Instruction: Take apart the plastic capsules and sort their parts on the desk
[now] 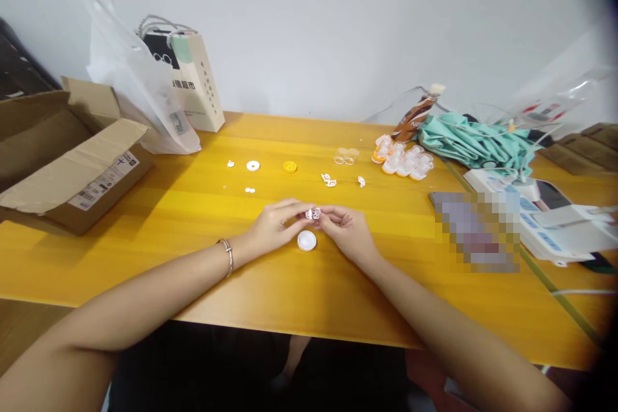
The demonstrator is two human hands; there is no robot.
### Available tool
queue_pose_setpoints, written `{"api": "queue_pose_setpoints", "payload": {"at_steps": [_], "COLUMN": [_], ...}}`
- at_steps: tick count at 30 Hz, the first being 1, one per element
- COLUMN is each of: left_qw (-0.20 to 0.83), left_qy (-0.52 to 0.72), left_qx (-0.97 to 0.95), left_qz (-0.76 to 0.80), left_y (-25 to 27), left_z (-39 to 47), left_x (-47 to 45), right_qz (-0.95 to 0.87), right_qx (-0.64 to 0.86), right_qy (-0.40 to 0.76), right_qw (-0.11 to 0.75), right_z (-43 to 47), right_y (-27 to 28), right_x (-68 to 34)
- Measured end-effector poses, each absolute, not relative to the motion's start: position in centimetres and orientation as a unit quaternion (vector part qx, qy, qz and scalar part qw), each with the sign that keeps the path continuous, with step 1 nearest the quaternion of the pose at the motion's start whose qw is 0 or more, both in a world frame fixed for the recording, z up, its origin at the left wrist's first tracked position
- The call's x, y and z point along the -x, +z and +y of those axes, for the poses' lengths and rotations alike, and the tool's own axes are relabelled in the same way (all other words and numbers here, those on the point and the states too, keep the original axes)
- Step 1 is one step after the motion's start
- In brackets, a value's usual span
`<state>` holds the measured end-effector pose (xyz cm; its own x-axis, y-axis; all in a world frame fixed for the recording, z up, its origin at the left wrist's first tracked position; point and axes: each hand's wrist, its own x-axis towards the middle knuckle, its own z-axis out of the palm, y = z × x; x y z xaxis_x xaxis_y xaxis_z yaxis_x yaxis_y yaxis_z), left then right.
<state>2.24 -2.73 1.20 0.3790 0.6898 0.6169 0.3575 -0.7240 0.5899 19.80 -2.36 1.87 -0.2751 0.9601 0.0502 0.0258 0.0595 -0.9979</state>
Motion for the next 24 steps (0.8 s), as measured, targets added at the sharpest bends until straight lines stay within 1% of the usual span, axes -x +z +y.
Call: {"api": "queue_pose_setpoints", "payload": {"at_steps": [5, 8, 13, 16, 18, 21, 24], "left_qw": [0.241, 0.249, 0.206, 0.158, 0.131, 0.130, 0.157], "left_qy": [0.475, 0.470, 0.450, 0.454, 0.468, 0.479, 0.472], "left_qx": [-0.776, -0.778, -0.810, -0.820, -0.814, -0.799, -0.790], "left_qz": [0.337, 0.333, 0.313, 0.312, 0.318, 0.339, 0.360], "left_y": [1.0, 0.9, 1.2, 1.3, 1.4, 1.3, 1.0], "left_z": [-2.3, -2.2, -2.6, -2.6, -2.4, -2.0, -1.6], "left_x": [-2.3, -2.3, -2.3, -2.1, -1.9, -1.7, -1.6], "right_qz": [-0.521, -0.519, -0.605, -0.577, -0.536, -0.529, -0.589], "right_qx": [0.430, 0.435, 0.434, 0.444, 0.462, 0.492, 0.511], "right_qy": [0.599, 0.597, 0.512, 0.534, 0.540, 0.472, 0.343], "right_qw": [0.430, 0.429, 0.429, 0.429, 0.455, 0.505, 0.524], "right_z": [-1.9, -1.8, -1.7, -1.3, -0.7, 0.9, 3.2], "right_y": [1.9, 1.8, 1.7, 1.3, 1.0, 0.7, 0.6], "right_x": [-19.7, -19.7, -19.7, -19.8, -20.2, -21.4, -22.6]}}
